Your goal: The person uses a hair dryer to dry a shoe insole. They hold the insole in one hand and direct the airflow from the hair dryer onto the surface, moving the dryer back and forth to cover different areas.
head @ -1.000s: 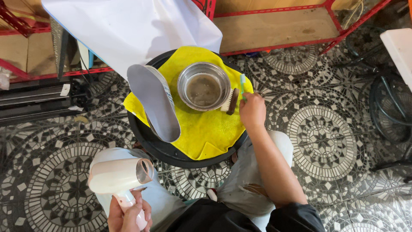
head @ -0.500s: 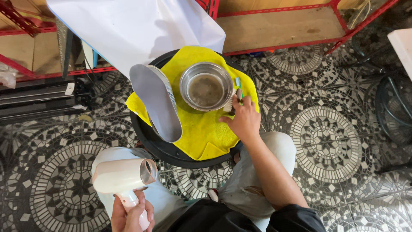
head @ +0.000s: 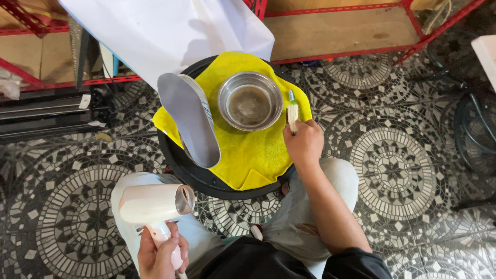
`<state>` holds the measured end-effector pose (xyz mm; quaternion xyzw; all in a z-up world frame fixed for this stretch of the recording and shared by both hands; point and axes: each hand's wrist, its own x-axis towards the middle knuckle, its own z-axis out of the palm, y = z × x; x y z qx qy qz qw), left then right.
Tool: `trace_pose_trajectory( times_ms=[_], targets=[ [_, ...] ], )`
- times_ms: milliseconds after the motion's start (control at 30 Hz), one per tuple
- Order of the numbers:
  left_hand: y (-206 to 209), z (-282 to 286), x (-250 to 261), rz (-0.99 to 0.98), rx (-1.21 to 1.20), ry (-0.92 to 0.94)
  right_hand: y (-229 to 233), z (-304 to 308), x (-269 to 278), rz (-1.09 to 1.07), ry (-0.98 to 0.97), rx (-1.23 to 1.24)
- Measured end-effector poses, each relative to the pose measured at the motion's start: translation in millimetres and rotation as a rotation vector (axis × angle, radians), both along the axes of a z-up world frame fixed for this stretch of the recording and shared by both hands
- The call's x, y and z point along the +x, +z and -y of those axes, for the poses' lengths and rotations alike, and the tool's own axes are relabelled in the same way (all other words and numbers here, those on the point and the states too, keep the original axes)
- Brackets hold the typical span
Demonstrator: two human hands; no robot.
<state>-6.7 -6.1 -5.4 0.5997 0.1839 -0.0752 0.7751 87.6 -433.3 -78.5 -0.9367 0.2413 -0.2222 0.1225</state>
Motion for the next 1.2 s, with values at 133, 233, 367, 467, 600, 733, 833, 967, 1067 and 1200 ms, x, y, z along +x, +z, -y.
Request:
trace_pose_trajectory(
  times_ms=[133, 233, 367, 467, 600, 733, 833, 967, 1067, 1200],
  targets=[
    [-5, -3, -1, 0.002, -0.019, -0.008, -8, 0, 3, -0.036, -0.040, 0.145],
    [-7, -4, -1, 0.050, -0.001, -0.040, 5, -7, 2, -0.118, -0.035, 0.202],
    [-12, -7, 2, 0.054, -0.018, -0.018, 36, -22, -5, -0.321, -0.096, 0.118],
    [-11, -11, 2, 0.062, 0.000, -0.014, 51, -43, -10, -0.072, 0.011, 0.109],
    [-17, -25, 4, 0.088, -0.042, -0.069, 83, -89, 5, 0.087, 0.314, 0.466],
    [-21, -38, 2, 0.086, -0.078, -0.139, 87, -109, 24, 0.036, 0.416, 0.577],
    [-16, -41, -1, 0.100, -0.092, -0.125, 95, -108, 29, 0.093, 0.521, 0.460],
    [-11, -42, 1, -0.024, -0.056, -0.042, 114, -109, 19, 0.155, 0.379, 0.593],
    [-17, -44, 2, -0.033, -0.056, -0.006, 87, -95, 18, 0.121, 0.310, 0.551],
    [-15, -41, 3, -0.032, -0.036, 0.006, 60, -81, 10, -0.188, 0.327, 0.435]
  ],
)
